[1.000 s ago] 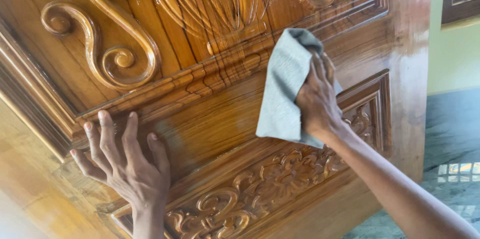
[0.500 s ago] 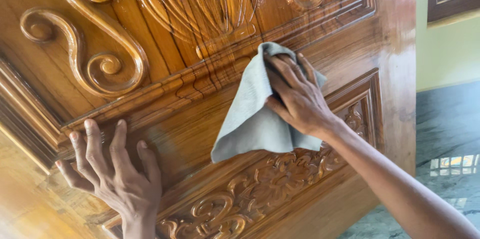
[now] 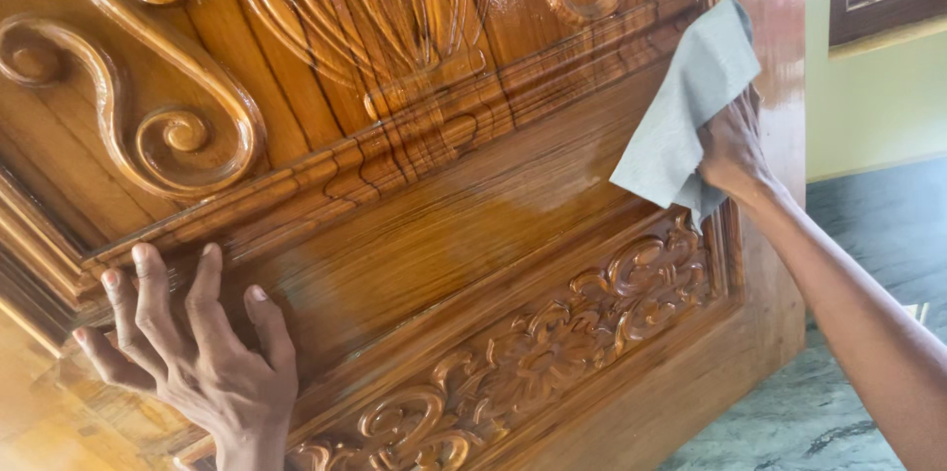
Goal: The person wipes a carved wooden door with a cloth, moving the cloth across the flat and ornamental sections of the wood.
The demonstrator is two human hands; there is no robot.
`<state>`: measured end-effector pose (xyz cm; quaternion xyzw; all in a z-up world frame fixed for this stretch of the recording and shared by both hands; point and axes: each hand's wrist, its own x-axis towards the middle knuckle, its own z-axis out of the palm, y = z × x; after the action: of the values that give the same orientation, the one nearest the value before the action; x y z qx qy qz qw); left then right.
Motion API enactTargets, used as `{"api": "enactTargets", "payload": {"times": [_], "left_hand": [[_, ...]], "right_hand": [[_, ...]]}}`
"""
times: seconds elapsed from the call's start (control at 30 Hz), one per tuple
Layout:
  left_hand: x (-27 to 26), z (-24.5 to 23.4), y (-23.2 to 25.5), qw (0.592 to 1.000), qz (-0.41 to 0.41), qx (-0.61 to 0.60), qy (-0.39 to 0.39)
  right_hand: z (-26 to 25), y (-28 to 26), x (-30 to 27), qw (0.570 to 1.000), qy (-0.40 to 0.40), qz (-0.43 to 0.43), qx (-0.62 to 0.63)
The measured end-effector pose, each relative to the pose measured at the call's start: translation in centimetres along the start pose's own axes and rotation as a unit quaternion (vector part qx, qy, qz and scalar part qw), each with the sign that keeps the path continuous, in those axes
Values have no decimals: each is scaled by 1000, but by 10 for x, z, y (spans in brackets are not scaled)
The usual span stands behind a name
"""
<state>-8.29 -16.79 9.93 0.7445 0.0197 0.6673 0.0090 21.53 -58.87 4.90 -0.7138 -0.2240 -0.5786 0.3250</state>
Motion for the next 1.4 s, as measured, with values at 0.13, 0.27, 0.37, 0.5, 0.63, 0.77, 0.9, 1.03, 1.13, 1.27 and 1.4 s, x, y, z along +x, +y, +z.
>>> {"api": "enactTargets", "payload": {"times": [0.13, 0.27, 0.37, 0.5, 0.63, 0.77, 0.9, 1.03, 1.13, 1.27, 1.4], "left_hand": [[0, -1, 1, 1000, 1, 3, -1], [1, 0, 1, 1000, 4, 5, 2], [-2, 2, -2, 1000, 10, 10, 6], [-8, 10, -15, 1000, 12, 20, 17], [-17, 18, -32, 991, 72, 109, 39], [-22, 22, -36, 991, 70, 108, 40], [-19, 23, -36, 991, 68, 108, 44], [-18, 22, -33, 991, 69, 105, 48], [-18, 21, -32, 992, 66, 101, 47], [-17, 22, -32, 991, 63, 104, 48], [-17, 21, -33, 992, 63, 97, 48]], "right_hand": [[-3, 12, -13, 1000, 4, 17, -1], [-7, 14, -23, 1000, 5, 19, -1], [2, 4, -32, 1000, 2, 6, 13], [17, -20, -38, 999, -15, -28, 37], [34, -49, -46, 996, -31, -71, 52], [46, -75, -58, 991, -47, -109, 63], [55, -98, -67, 986, -60, -147, 59], [59, -122, -67, 976, -82, -197, 39], [55, -138, -68, 975, -106, -195, 30], [52, -145, -69, 966, -138, -219, 18], [55, -118, -66, 938, -142, -315, -9]]}}
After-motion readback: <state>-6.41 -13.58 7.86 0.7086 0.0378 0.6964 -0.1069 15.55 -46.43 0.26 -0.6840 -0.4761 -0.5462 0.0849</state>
